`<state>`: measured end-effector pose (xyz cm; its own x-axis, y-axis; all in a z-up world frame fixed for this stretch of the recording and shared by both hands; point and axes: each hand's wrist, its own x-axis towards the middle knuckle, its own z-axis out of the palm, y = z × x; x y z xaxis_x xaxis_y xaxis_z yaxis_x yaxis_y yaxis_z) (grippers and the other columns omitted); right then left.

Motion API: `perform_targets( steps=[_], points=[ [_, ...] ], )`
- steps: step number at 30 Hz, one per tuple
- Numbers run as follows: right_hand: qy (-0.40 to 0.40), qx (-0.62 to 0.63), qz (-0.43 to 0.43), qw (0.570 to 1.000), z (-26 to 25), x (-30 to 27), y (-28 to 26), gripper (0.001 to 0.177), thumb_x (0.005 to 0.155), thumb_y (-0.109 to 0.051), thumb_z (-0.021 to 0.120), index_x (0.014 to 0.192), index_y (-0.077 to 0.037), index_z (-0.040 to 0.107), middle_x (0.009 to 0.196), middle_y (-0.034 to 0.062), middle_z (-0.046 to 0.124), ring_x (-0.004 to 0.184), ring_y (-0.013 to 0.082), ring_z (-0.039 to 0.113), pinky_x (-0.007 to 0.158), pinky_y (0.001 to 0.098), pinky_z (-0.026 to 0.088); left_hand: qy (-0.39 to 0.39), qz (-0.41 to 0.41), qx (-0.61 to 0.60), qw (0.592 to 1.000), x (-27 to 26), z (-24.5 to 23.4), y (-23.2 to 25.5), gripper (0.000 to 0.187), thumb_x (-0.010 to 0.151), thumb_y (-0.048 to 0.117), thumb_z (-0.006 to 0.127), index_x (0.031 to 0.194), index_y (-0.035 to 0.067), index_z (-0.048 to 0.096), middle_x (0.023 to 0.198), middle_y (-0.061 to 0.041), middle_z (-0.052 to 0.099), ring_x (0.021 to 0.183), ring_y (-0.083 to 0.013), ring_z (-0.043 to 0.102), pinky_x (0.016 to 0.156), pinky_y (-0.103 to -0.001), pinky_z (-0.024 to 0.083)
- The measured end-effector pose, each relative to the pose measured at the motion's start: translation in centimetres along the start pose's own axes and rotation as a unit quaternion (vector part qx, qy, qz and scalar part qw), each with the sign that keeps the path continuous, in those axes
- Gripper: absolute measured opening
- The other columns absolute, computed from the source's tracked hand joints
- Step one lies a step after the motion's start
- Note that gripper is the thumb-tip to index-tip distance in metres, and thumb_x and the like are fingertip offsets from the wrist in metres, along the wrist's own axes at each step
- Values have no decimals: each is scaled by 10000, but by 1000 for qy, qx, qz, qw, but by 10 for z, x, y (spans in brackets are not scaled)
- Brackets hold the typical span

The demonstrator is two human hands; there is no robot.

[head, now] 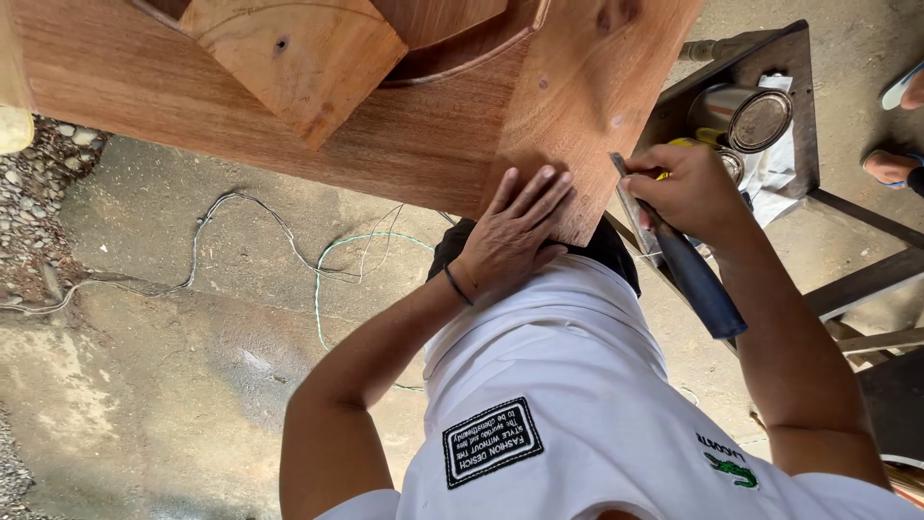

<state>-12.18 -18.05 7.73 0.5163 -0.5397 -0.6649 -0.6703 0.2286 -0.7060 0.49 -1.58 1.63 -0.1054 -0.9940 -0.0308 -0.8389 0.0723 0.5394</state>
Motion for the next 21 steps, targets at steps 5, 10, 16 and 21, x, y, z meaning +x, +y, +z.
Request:
perform_targets(
  steps=[5, 10, 16, 21],
  points=[
    [62, 11, 43, 997, -13, -15, 3, 95, 777, -23, 563, 865, 13, 555, 470, 82, 462, 347, 98, 437, 311, 180, 305, -36, 176, 50, 982, 49, 4, -21, 542, 873, 445, 315, 1298, 109, 318, 1356, -72, 262, 1261, -234, 206, 1036, -454, 98],
    [85, 25, 53, 995, -25, -27, 11, 107, 789, -42, 568, 895, -24, 560, 436, 85, 460, 328, 94, 419, 289, 186, 315, -145, 200, 145, 958, 112, -19, -47, 684, 850, 577, 234, 1356, 146, 73, 1409, -67, 75, 1296, -222, 62, 1039, -441, 15],
    [115, 53, 77, 989, -39, -42, 24, 149, 796, -31, 556, 943, -10, 563, 452, 104, 461, 327, 127, 410, 319, 214, 381, -121, 92, 277, 949, 100, -12, -21, 644, 891, 503, 182, 1358, 64, 121, 1395, -137, 123, 1288, -253, 123, 1025, -463, 84],
    [101, 94, 59, 989, -42, -43, 35, 131, 797, 4, 542, 927, 19, 537, 464, 129, 468, 325, 141, 392, 291, 236, 358, -112, 216, 199, 949, 81, 1, -24, 678, 828, 513, 353, 1338, 86, 221, 1383, -73, 219, 1274, -211, 192, 1020, -459, 108]
  ],
)
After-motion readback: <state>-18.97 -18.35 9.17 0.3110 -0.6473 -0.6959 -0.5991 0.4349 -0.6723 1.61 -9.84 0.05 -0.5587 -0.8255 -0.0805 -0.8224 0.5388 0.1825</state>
